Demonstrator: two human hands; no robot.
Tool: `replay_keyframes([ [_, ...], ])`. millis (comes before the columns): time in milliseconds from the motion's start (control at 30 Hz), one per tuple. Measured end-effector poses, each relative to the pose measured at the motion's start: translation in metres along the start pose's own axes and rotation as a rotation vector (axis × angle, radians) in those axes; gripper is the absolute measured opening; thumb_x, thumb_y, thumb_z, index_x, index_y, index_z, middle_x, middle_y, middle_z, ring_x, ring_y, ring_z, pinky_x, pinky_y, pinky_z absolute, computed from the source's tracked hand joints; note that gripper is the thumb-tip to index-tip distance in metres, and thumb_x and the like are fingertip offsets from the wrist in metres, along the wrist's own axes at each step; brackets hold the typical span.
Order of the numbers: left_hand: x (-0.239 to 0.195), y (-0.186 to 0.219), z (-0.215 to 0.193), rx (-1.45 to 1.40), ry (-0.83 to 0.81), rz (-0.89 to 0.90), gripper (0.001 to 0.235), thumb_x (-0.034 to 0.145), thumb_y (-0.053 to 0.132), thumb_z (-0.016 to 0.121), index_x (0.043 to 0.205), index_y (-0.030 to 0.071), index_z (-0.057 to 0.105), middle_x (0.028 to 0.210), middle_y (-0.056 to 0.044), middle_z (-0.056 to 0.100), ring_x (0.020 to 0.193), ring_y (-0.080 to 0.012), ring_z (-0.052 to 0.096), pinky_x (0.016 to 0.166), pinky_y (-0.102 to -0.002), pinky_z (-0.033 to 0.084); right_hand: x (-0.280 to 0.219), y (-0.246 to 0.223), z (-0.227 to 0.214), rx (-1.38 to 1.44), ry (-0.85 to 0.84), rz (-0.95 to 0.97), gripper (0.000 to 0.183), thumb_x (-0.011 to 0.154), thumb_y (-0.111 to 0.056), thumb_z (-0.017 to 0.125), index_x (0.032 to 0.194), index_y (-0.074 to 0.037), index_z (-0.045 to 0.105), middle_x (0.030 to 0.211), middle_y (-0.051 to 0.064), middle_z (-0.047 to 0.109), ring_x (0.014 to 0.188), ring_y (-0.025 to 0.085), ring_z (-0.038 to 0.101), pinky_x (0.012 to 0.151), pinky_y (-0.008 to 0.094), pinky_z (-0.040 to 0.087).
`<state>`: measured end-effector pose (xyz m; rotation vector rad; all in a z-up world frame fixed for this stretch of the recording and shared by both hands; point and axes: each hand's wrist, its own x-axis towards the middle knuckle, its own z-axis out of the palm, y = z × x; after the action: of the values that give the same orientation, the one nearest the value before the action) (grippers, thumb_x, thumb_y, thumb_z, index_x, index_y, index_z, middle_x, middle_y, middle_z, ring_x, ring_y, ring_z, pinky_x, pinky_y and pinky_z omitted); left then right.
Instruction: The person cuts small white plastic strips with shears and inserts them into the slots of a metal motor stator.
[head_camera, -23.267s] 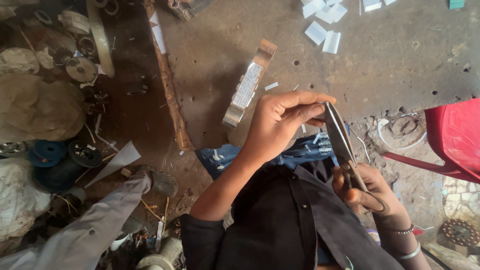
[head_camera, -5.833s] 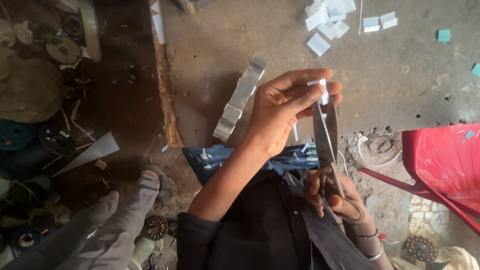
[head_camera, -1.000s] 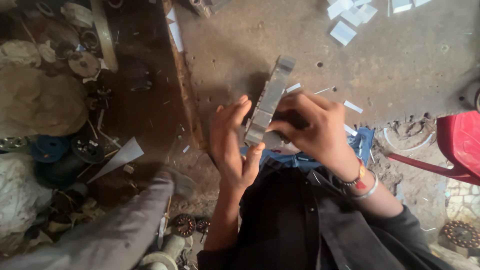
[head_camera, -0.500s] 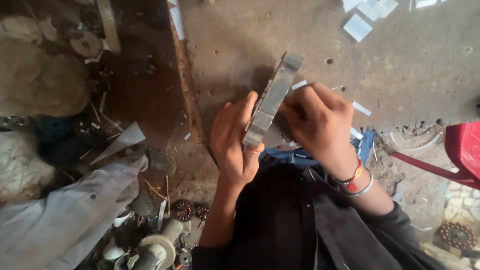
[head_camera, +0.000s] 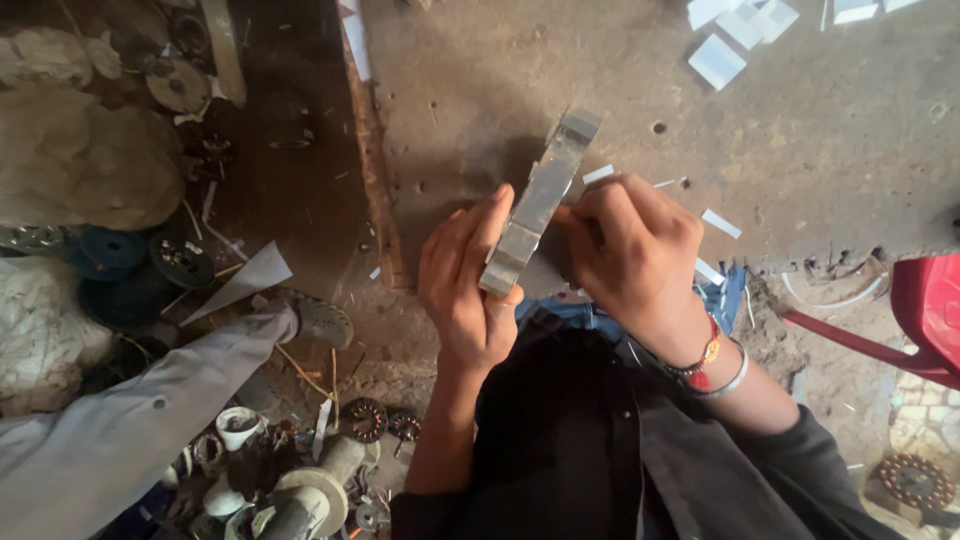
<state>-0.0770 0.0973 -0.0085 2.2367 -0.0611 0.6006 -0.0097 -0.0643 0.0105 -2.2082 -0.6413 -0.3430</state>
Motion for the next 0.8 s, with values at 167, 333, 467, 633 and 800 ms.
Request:
replay_keyframes([
  [167,-0.001,0.0,-0.001,0.007,-0.02,-0.009,0.06,0.115,0.047,0.031,0.143,0.001,0.059,0.138,-0.012,0.067,0.119,-0.0311,0.068,0.109,-0.046,0.05,0.001,-0.004,0.0,-0.017,-0.002,-0.062,0.024,0.087,0.003,0.082,0.088,-0.003,0.059,0.084,0.011,0.062,0.072,0.031,0.063,0.064,0.04,0.048],
  [333,-0.002,0.0,0.003,0.027,0.0,0.006,0.063,0.116,0.049,0.027,0.141,0.0,0.058,0.138,-0.013,0.067,0.122,-0.0317,0.069,0.109,-0.046,0.051,0.004,0.0,-0.003,0.109,-0.025,0.051,0.025,0.086,-0.002,0.085,0.087,-0.002,0.06,0.085,0.011,0.064,0.069,0.028,0.063,0.06,0.037,0.048],
  [467,0.0,0.0,0.003,0.021,0.007,-0.005,0.065,0.116,0.05,0.027,0.14,0.0,0.059,0.137,-0.013,0.068,0.122,-0.0316,0.07,0.108,-0.046,0.052,0.004,-0.005,0.0,0.002,-0.006,-0.009,0.025,0.089,-0.001,0.083,0.088,-0.003,0.058,0.085,0.011,0.061,0.073,0.03,0.062,0.063,0.039,0.048],
  [633,-0.001,-0.001,0.003,0.023,-0.008,0.005,0.067,0.116,0.053,0.026,0.14,0.0,0.059,0.136,-0.012,0.068,0.121,-0.0314,0.07,0.107,-0.046,0.052,-0.001,-0.011,-0.001,-0.117,0.007,-0.221,0.017,0.082,0.006,0.074,0.092,-0.001,0.061,0.089,0.013,0.063,0.071,0.029,0.061,0.06,0.04,0.048],
  [800,0.0,-0.001,0.004,0.029,0.011,0.008,0.067,0.116,0.052,0.026,0.14,0.0,0.059,0.136,-0.012,0.069,0.12,-0.0319,0.071,0.107,-0.045,0.053,0.002,-0.007,0.001,0.078,-0.044,0.059,0.022,0.086,0.005,0.078,0.084,-0.003,0.057,0.081,0.01,0.06,0.067,0.027,0.059,0.059,0.038,0.046],
])
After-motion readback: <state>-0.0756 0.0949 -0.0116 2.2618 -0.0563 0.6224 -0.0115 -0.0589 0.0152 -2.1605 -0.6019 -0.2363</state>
